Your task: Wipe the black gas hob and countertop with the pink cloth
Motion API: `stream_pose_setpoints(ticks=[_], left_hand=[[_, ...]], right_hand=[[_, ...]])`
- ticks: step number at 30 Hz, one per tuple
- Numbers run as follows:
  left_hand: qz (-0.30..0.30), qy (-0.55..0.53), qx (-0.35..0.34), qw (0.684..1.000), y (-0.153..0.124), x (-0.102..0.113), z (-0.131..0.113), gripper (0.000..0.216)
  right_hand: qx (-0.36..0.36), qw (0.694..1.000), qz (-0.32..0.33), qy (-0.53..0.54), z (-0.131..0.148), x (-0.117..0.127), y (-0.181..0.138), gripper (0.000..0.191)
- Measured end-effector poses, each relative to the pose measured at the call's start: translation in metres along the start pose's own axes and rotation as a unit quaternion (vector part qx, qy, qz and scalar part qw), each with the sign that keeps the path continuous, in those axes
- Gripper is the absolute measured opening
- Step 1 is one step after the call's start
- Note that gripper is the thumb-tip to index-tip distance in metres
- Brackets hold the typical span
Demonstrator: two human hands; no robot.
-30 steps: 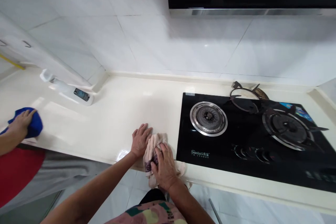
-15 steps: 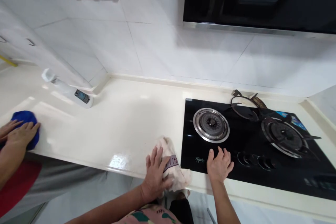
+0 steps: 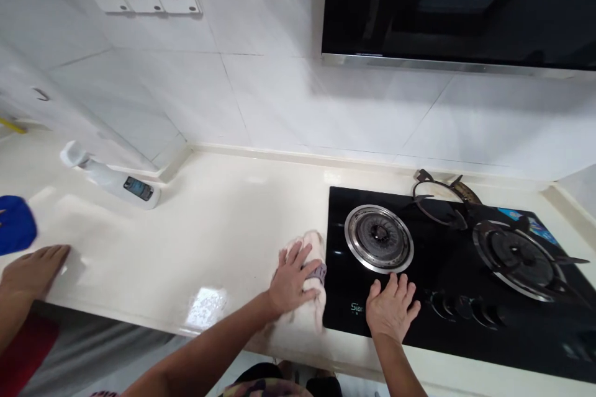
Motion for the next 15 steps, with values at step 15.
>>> stream_pose_setpoints(ticks=[15], left_hand=[[-0.079,-0.078,0.038,0.993,0.122,0.0,-0.031,0.024]], right_hand=[[-0.001,1.0,-0.028,-0.004,0.001,-0.006,0.001,0.061]])
Point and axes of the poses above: each hand's wrist, its own y-axis towards the middle knuckle, its own x-axis out of the back of the hand, z = x × y, the point moved 3 cm from there along y, towards the middle knuckle, and after that the axes turned 12 degrees about -y, right-handed, at the moved point
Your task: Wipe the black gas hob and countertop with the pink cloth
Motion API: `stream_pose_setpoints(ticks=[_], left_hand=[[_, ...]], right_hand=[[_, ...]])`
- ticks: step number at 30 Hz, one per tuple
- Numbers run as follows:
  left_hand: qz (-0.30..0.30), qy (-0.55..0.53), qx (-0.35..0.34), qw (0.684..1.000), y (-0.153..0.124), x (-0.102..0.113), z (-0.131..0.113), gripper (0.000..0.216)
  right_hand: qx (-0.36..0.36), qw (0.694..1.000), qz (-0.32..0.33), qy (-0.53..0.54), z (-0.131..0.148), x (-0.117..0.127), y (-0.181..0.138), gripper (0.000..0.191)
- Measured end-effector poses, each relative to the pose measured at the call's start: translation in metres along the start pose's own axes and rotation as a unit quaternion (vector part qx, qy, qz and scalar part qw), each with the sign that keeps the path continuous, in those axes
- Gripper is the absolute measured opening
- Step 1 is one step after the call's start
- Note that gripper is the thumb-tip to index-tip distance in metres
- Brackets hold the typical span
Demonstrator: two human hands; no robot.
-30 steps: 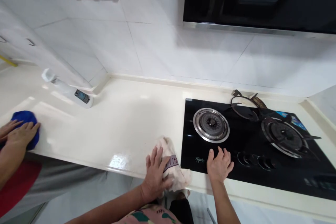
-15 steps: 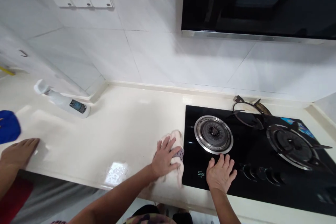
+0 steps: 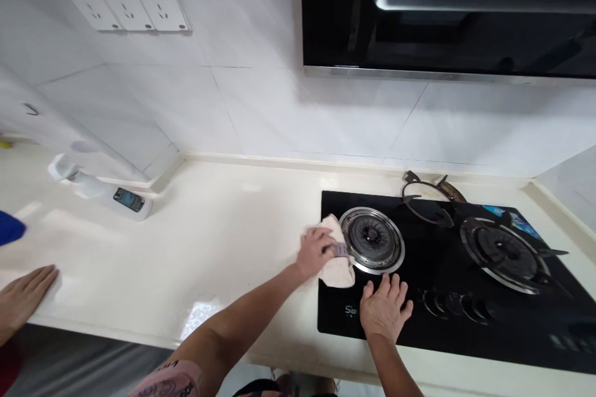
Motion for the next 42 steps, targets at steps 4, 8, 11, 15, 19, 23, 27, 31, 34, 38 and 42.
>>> stream_pose_setpoints(ticks=[4,8,11,15,19,23,27,31,34,38,42], left_hand=[[0.048,0.004,-0.037,0.998,-0.04,-0.021,-0.034,0.057],[0.097,0.009,-0.041,0.994,-0.085,-0.03,-0.04,0.072],[0.085,0.004,-0.049,0.995,-0.13,-0.022,-0.025,0.079],[0.024,0.043,-0.047,0.998,-0.187,-0.001,0.006,0.065],[-0.03,0.106,-0.044,0.993,-0.202,0.011,0.026,0.064],[-0.025,0.106,-0.059,0.992,-0.165,0.004,0.027,0.071],[-0.037,0.078,-0.043,0.995,-0.102,-0.004,0.026,0.07],[-0.064,0.053,-0.002,0.997,-0.029,-0.001,0.03,0.058],[-0.067,0.053,0.043,0.995,0.03,0.002,0.034,0.049],[-0.059,0.055,0.063,0.995,0.097,0.003,0.04,0.05],[-0.048,0.053,0.051,0.996,0.137,0.017,0.06,0.054]], right_hand=[[0.0,1.0,0.001,0.003,-0.001,-0.001,0.0,0.061],[0.003,1.0,-0.002,0.01,-0.002,-0.001,-0.001,0.064],[0.006,1.0,-0.006,0.015,-0.004,-0.003,-0.001,0.066],[0.011,1.0,-0.015,0.011,-0.005,-0.007,-0.002,0.068],[0.017,0.999,-0.029,0.01,-0.002,-0.006,-0.002,0.066],[0.006,0.999,-0.049,0.022,0.004,0.003,0.0,0.063],[-0.001,0.998,-0.035,0.049,0.007,0.009,0.005,0.057],[0.0,0.998,-0.048,0.051,0.007,0.009,0.006,0.057],[0.002,0.997,-0.071,0.041,0.006,0.005,0.004,0.057],[0.004,0.996,-0.089,0.028,0.004,-0.004,-0.001,0.063],[-0.019,0.993,-0.102,0.051,0.0,-0.014,0.002,0.067]])
Point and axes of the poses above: each hand's wrist, its own y-axis towards the middle knuckle, its own x-axis out of the back of the hand, z = x × y, the point moved 3 cm from there along y, towards the middle knuckle, and after that the axes turned 12 degrees about -y, right-handed, at the moved point
